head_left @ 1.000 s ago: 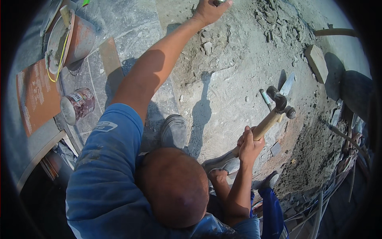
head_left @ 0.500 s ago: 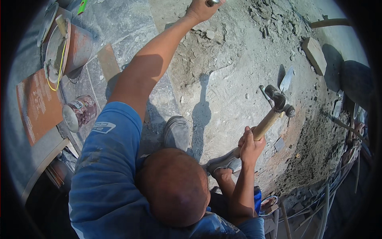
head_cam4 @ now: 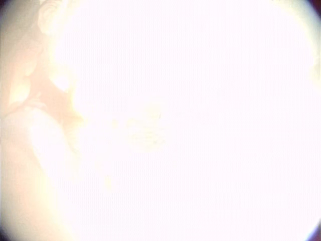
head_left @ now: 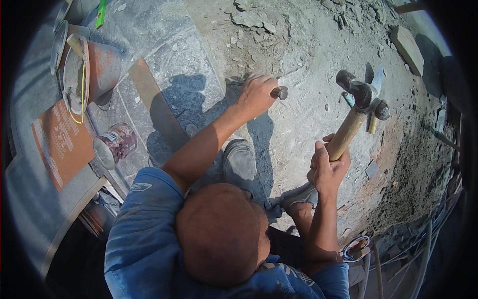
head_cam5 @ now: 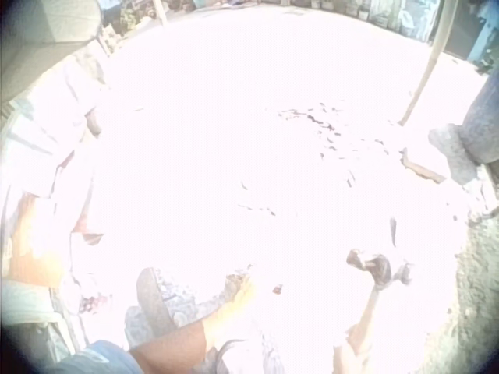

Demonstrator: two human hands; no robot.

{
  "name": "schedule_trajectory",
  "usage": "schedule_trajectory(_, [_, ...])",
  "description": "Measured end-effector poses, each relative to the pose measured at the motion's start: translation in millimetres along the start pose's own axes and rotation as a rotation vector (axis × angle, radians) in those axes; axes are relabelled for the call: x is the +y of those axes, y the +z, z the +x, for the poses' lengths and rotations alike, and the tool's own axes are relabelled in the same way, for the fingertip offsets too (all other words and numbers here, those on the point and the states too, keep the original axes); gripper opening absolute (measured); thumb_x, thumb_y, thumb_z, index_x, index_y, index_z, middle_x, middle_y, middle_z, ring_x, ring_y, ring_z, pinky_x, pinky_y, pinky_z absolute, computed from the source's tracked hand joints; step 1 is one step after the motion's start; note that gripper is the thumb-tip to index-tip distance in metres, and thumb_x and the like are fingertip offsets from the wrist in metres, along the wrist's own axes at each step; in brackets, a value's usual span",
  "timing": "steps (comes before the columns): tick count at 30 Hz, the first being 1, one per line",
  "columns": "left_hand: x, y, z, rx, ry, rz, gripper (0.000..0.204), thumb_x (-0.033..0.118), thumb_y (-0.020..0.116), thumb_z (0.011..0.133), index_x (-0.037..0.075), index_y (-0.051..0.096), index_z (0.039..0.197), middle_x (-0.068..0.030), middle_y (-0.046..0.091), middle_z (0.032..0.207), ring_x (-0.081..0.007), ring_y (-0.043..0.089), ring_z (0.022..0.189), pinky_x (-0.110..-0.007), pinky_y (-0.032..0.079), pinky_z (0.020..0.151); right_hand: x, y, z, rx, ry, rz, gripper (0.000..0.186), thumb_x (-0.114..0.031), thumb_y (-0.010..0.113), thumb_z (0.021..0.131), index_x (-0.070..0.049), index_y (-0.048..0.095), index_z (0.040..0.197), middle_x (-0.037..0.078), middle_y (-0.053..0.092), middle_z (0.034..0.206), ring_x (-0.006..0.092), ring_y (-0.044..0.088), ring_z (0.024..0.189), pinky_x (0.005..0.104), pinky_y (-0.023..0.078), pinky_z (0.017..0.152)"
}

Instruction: The person uses a hammer and a chisel to break off pieces from a stone surface, then uses a trowel to move and scrape sand and debris.

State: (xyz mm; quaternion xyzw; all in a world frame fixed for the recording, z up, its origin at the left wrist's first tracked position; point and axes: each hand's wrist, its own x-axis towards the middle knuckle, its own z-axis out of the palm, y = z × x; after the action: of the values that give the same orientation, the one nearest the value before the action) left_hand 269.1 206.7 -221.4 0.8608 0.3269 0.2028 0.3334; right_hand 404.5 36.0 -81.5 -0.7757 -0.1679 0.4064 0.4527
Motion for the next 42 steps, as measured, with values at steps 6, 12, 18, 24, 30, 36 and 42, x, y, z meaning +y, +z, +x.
schedule_trajectory(6, [5.1, -14.2, 6.6, 0.017, -0.031, 0.043, 0.011, 0.009, 0.067, 0.073, 0.004, 0.058, 0.074, -0.0132, 0.059, 0.073, -0.0328, 0.058, 0.075, -0.043, 0.045, 0.072, -38.3, -7.4, 6.2, 0.054, -0.146, 0.258, 0.027, -0.018, 0.064, 0.088, 0.0, 0.047, 0.1, 0.002, 0.05, 0.062, 0.0071, 0.045, 0.045, 0.0209, 0.034, 0.041])
schedule_trajectory(12, [-3.7, -18.7, 14.1, 0.018, -0.094, 0.148, 0.013, 0.013, 0.069, 0.075, 0.004, 0.061, 0.073, -0.0132, 0.062, 0.071, -0.033, 0.061, 0.074, -0.042, 0.047, 0.07, -100.7, -34.8, 15.5, 0.092, -0.519, 0.445, 0.029, -0.029, 0.055, 0.095, -0.003, 0.045, 0.101, 0.005, 0.047, 0.061, 0.0116, 0.045, 0.046, 0.0267, 0.04, 0.043])
schedule_trajectory(18, [-2.4, -15.4, 19.9, 0.109, -0.138, -0.028, 0.03, 0.024, 0.068, 0.084, 0.001, 0.055, 0.069, -0.0178, 0.055, 0.064, -0.0388, 0.056, 0.06, -0.044, 0.043, 0.055, -28.7, 36.2, 7.2, 0.065, -0.39, 0.586, 0.021, -0.023, 0.053, 0.096, -0.006, 0.042, 0.096, 0.001, 0.041, 0.057, 0.0077, 0.037, 0.044, 0.0264, 0.036, 0.04])
schedule_trajectory(24, [-11.8, -25.7, 9.5, 0.141, -0.165, -0.054, 0.021, 0.017, 0.068, 0.081, 0.003, 0.056, 0.072, -0.0159, 0.057, 0.066, -0.0353, 0.059, 0.062, -0.043, 0.043, 0.055, -25.0, 23.3, 15.2, -0.15, 0.062, 0.084, 0.023, -0.021, 0.059, 0.094, -0.003, 0.045, 0.09, -0.001, 0.043, 0.056, 0.0067, 0.039, 0.039, 0.0234, 0.033, 0.035])
schedule_trajectory(30, [-12.2, -30.0, 13.6, 0.145, -0.154, -0.123, 0.023, 0.021, 0.067, 0.083, 0.006, 0.061, 0.068, -0.0129, 0.061, 0.065, -0.0312, 0.062, 0.061, -0.04, 0.046, 0.055, -148.3, -45.0, 17.7, 0.168, -0.783, 0.57, 0.034, -0.042, 0.046, 0.097, -0.008, 0.046, 0.089, -0.003, 0.032, 0.058, 0.0056, 0.034, 0.047, 0.0237, 0.033, 0.044])
schedule_trajectory(36, [-14.8, -24.5, 9.5, 0.221, -0.089, -0.129, 0.008, 0.003, 0.067, 0.072, 0.005, 0.063, 0.079, -0.0156, 0.059, 0.07, -0.0332, 0.06, 0.065, -0.041, 0.044, 0.056, 37.0, 50.4, 3.3, -0.281, 0.022, -0.043, 0.023, -0.02, 0.059, 0.093, -0.003, 0.049, 0.081, 0.0, 0.048, 0.057, 0.0057, 0.042, 0.043, 0.0254, 0.035, 0.04])
schedule_trajectory(42, [-20.7, -31.2, 5.5, 0.152, -0.08, -0.076, 0.01, 0.007, 0.068, 0.074, 0.003, 0.058, 0.072, -0.016, 0.058, 0.068, -0.0336, 0.059, 0.064, -0.043, 0.044, 0.057, -80.3, 10.6, 16.1, 0.021, -0.22, 0.188, 0.023, -0.019, 0.06, 0.093, -0.003, 0.045, 0.087, 0.0, 0.043, 0.057, 0.0058, 0.04, 0.043, 0.0219, 0.033, 0.038])
